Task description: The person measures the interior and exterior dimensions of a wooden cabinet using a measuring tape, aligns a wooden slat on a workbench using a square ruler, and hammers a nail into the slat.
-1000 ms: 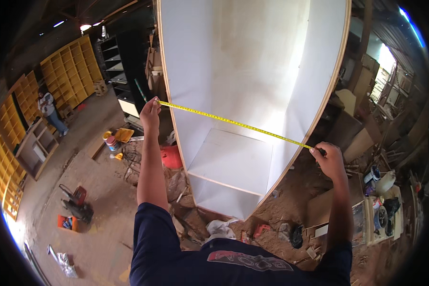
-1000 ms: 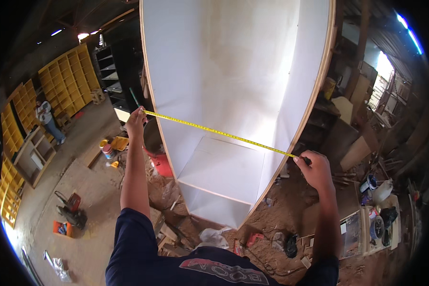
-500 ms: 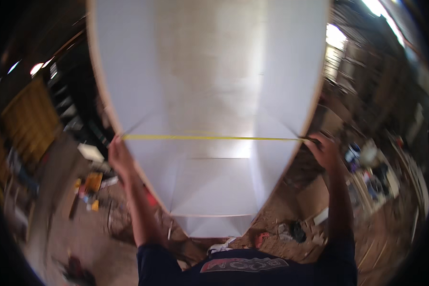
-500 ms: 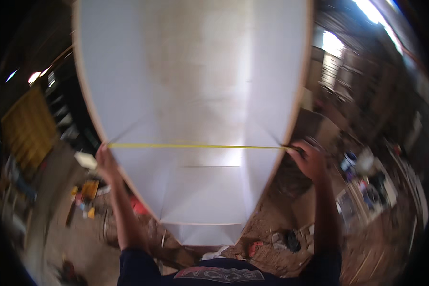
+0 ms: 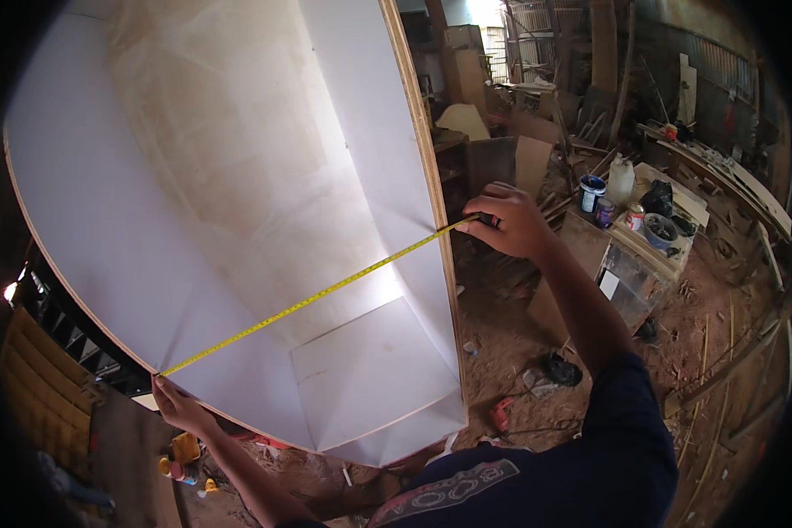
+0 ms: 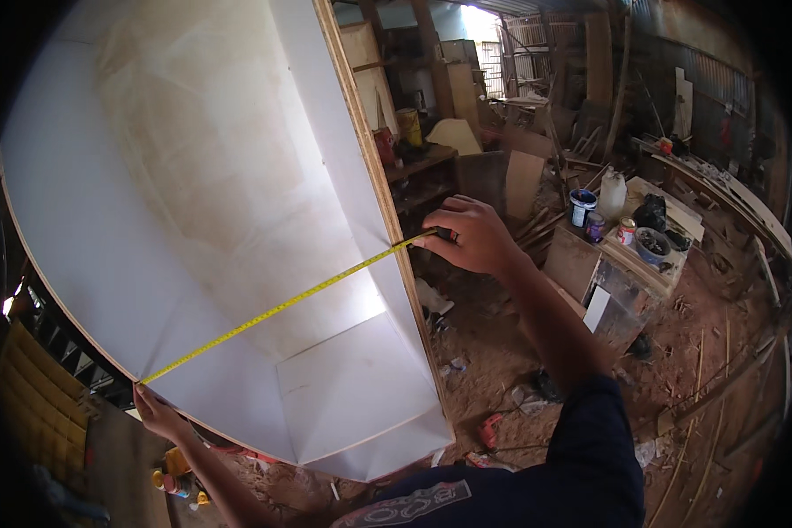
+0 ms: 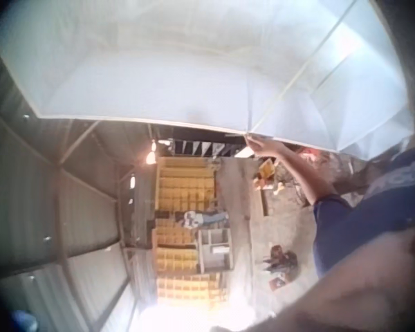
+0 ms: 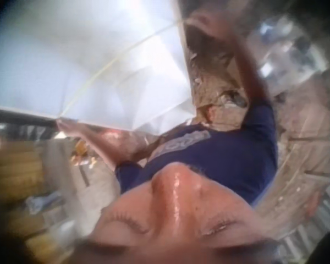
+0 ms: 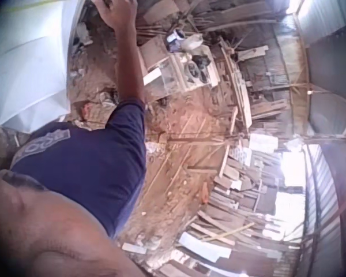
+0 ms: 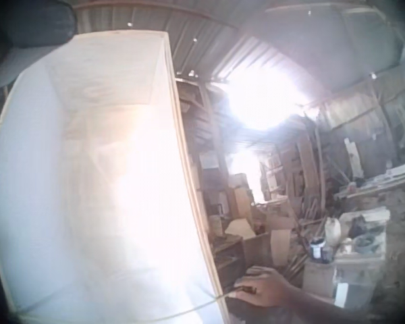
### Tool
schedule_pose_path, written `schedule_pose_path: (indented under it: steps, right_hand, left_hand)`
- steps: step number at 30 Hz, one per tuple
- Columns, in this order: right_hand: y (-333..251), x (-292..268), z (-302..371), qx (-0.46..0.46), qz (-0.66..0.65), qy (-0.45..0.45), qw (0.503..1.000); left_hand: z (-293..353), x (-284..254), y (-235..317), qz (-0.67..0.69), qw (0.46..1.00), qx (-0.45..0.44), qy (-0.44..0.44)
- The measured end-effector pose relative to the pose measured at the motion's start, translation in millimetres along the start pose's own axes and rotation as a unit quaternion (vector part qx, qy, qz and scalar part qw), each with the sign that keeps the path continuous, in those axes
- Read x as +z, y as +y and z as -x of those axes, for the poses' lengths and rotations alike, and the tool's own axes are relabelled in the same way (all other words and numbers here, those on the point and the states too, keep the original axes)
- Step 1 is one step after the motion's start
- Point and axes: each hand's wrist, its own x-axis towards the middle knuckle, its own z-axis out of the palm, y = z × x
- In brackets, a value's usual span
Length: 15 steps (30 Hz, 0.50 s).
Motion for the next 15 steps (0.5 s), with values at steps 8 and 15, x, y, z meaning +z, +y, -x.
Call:
schedule_pose_path:
  steps: [8, 15]
  right_hand:
    - [3.9, 1.3, -3.8, -0.038, -0.004, 0.011, 0.999]
    - [5.9, 1.9, -2.3, -0.037, 0.007, 0.011, 0.999]
  left_hand:
    - [-5.8, -8.1, -6.2, -0.089, 0.993, 0.072, 0.015]
    - [0.9, -6.4, -4.6, -0.054, 0.995, 0.079, -0.012]
